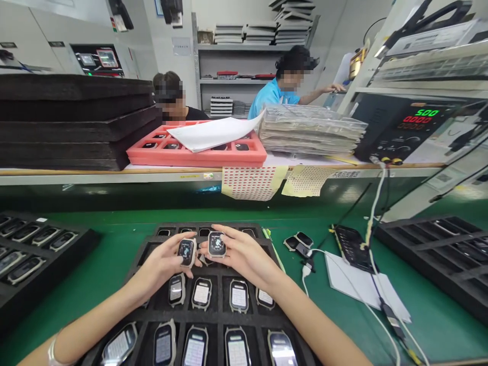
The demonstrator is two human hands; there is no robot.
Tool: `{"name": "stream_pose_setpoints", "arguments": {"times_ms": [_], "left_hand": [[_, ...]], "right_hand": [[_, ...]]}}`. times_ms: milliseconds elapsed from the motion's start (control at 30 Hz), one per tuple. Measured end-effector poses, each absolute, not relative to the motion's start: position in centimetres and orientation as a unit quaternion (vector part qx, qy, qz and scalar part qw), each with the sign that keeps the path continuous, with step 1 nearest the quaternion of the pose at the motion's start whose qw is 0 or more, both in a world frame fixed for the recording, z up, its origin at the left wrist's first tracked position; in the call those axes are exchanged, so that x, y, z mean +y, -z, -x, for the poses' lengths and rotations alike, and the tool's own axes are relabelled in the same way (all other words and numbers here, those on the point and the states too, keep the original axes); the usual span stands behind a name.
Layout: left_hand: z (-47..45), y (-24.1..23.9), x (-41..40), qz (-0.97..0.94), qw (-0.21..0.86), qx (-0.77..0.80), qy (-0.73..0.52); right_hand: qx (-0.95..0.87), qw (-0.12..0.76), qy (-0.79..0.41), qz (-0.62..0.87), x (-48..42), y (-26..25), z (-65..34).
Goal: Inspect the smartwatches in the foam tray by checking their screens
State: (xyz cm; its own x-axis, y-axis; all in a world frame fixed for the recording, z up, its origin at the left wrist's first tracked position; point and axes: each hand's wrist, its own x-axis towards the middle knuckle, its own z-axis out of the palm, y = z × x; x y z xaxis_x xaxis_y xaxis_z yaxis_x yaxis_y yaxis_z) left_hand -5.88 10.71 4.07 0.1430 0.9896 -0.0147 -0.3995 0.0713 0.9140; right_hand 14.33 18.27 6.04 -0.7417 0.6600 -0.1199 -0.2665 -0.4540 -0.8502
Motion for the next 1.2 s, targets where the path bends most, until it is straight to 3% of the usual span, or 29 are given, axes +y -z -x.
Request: {"name": "stream_pose_setpoints", "arguments": {"times_ms": [167,800,1200], "left_hand": [[5.9,-3.3,10.9,-0.335,0.656,0.380,-0.560],[5.8,-2.6,10.6,-0.424,0.607,0.393,-0.545],[6.2,-2.5,10.6,-0.548,0.475,0.509,-0.463]], "right_hand": [[-0.413,0.282,-0.833,0.238,18.1,-5.4,-14.6],[-0.511,0.294,-0.769,0.247,17.6,-3.9,-14.4],[-0.547,0.267,-0.766,0.208,17.5,-4.2,-14.4]]}}
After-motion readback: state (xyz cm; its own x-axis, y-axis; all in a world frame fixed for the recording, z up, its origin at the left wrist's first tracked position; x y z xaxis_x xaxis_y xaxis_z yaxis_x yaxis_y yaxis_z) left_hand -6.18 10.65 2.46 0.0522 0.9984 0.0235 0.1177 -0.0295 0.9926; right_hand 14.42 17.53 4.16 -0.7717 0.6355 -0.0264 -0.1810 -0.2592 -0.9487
